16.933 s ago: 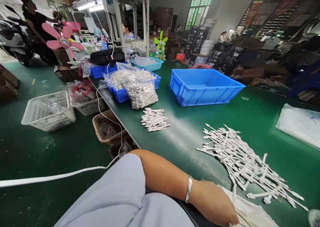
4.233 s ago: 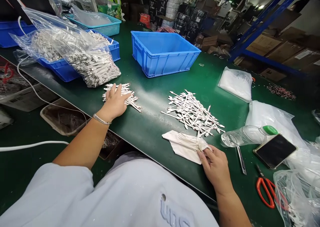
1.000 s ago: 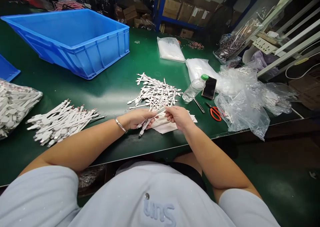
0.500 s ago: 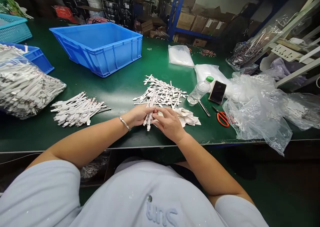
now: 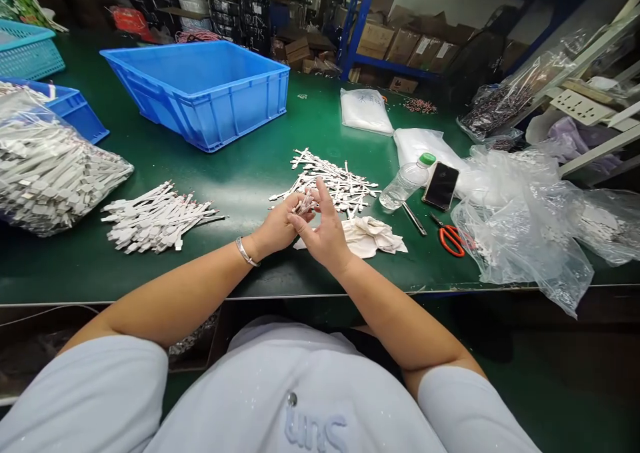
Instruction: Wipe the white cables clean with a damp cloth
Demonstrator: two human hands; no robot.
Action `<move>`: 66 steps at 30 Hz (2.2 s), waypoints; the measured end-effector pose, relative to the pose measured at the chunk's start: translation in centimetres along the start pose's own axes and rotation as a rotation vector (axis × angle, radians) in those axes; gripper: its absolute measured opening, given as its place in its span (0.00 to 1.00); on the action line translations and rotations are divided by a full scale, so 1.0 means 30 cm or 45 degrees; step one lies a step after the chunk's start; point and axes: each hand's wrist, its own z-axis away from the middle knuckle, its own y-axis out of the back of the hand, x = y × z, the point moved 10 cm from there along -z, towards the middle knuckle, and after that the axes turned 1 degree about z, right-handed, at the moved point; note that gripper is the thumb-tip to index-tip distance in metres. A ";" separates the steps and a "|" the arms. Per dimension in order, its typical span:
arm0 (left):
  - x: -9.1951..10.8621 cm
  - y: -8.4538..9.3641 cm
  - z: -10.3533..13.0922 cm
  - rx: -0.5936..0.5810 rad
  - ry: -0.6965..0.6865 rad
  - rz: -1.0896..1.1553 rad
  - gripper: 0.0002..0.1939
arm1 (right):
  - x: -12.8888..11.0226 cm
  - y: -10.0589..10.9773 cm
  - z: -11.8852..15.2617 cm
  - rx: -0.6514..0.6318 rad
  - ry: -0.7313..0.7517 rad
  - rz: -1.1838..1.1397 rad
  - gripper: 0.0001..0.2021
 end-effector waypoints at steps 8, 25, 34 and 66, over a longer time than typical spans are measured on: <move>-0.032 0.000 -0.002 -0.041 0.233 0.329 0.08 | 0.011 -0.025 -0.002 -0.029 -0.096 -0.121 0.38; -0.086 -0.110 0.105 -0.121 0.929 1.129 0.11 | 0.076 -0.211 0.321 -0.891 -1.439 -1.409 0.34; -0.100 -0.092 0.101 -0.078 0.918 1.042 0.15 | 0.067 -0.212 0.336 -0.848 -1.463 -1.507 0.17; -0.013 -0.278 0.272 -0.476 1.047 0.931 0.29 | -0.004 -0.158 0.540 -0.835 -1.484 -1.804 0.21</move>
